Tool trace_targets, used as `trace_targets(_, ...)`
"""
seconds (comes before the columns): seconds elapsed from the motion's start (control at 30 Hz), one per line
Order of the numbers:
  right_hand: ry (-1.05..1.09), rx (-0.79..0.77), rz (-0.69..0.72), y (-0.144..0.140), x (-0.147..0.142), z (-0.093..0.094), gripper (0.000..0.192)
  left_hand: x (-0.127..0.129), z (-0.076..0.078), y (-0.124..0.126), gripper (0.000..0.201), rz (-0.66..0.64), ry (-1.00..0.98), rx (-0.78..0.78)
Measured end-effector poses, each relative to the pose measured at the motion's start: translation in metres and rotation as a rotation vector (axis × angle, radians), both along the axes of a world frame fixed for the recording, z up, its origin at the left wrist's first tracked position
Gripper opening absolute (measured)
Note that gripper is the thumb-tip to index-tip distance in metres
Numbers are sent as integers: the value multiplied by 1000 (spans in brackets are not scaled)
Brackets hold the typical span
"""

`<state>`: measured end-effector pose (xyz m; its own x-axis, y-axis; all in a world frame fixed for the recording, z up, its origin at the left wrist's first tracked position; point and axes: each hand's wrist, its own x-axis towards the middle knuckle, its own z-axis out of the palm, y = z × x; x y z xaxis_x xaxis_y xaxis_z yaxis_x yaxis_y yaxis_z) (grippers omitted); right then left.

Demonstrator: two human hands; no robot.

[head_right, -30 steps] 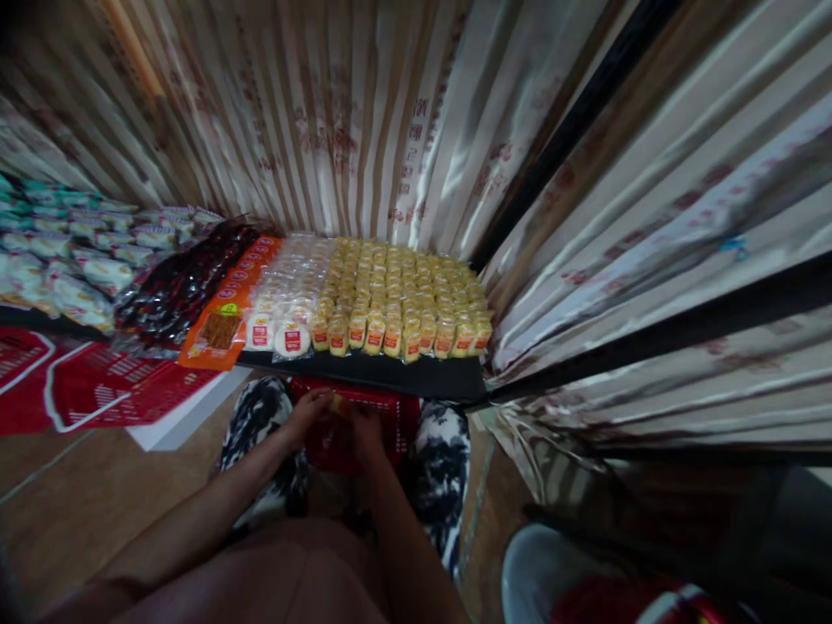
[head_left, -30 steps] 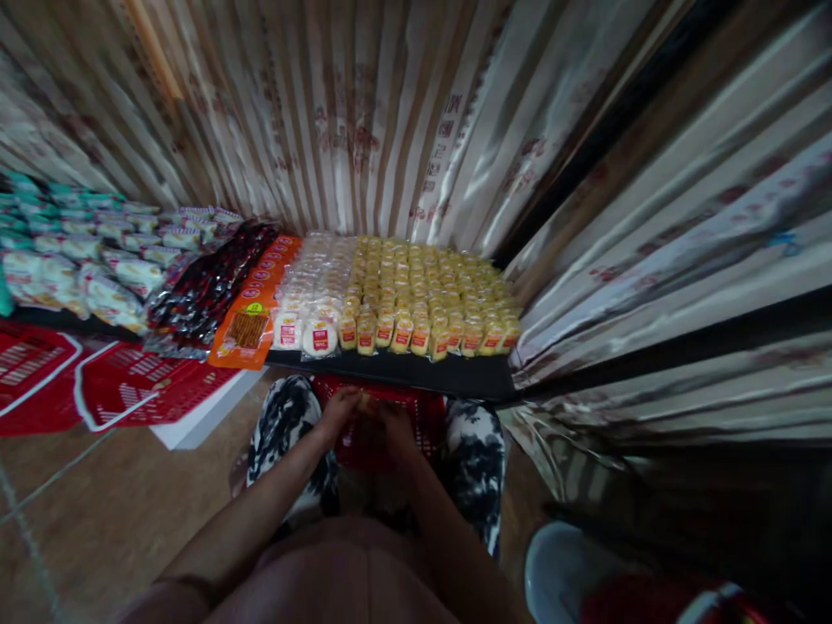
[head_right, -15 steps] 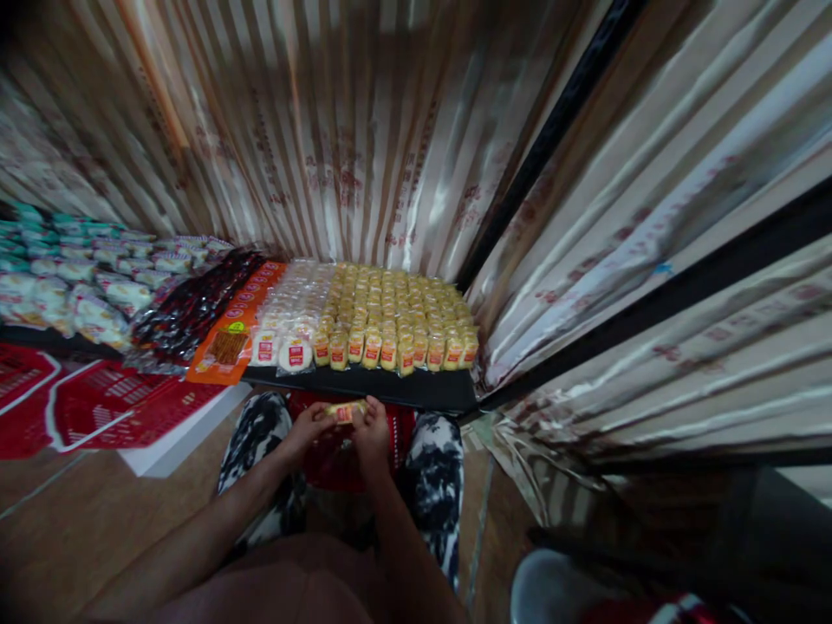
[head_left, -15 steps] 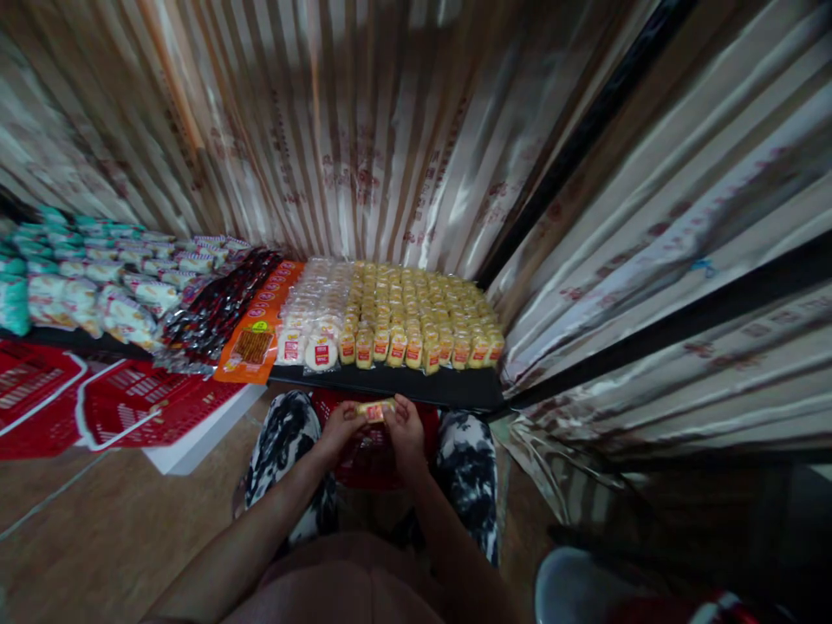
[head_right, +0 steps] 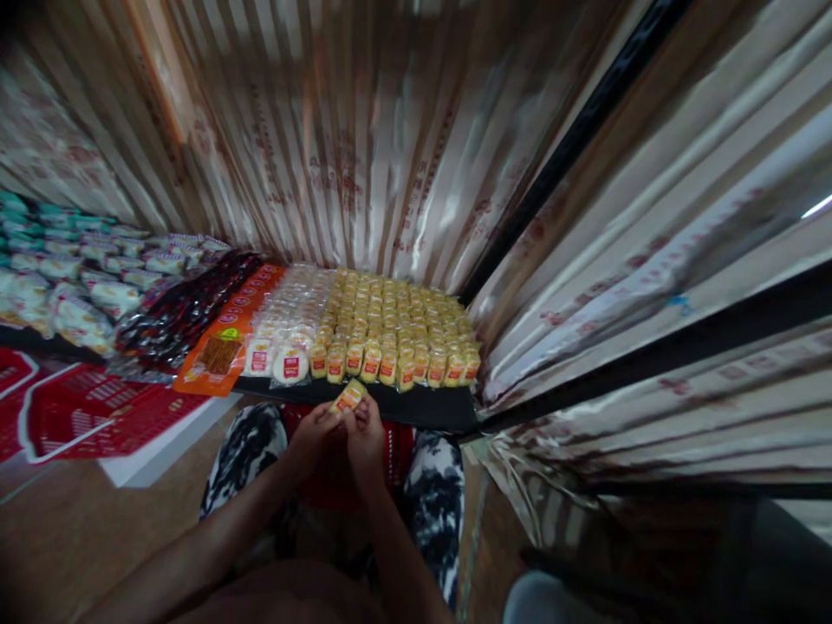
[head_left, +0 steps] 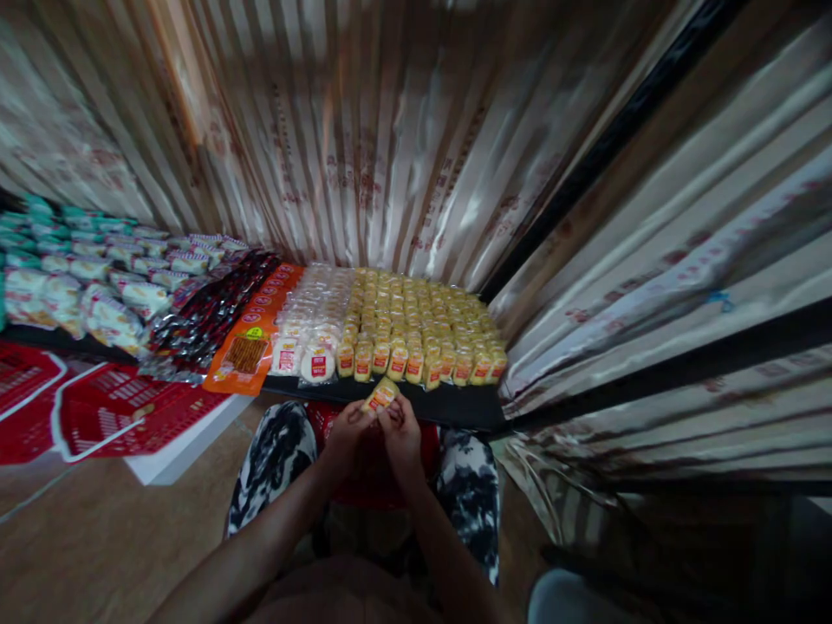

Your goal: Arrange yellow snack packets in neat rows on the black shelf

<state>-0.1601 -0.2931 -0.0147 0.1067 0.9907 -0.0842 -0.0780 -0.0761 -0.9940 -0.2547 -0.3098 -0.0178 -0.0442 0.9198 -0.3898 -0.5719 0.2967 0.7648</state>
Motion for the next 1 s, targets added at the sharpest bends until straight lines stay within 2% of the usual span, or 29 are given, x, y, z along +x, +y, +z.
trace_targets(0.07,-83,34,-15,10,3,4,45,0,0,7,43,-4,180,-18)
trace_targets(0.17,-272,113,-48,27,9,7,43,-2,0,16,28,57,517,-63)
trace_targets(0.27,-425,182,-57,42,11,8,41,-3,1,22,18,92,751,-11)
trace_targets(0.43,-473,182,-42,53,5,8,42,-2,4,30,16,129,901,192)
trace_targets(0.53,-512,197,-36,55,1,7,36,-3,5,35,17,150,997,265)
trace_targets(0.63,-617,249,-61,55,-1,3,28,-6,3,41,19,157,1065,308)
trace_targets(0.73,-723,368,-113,54,-1,-3,20,-9,1,46,19,170,1121,340)
trace_targets(0.83,-738,449,-156,54,-4,-6,18,-13,-2,50,19,167,1168,374)
trace_targets(1.0,-702,375,-190,58,-9,-10,17,-19,-5,54,20,152,1198,370)
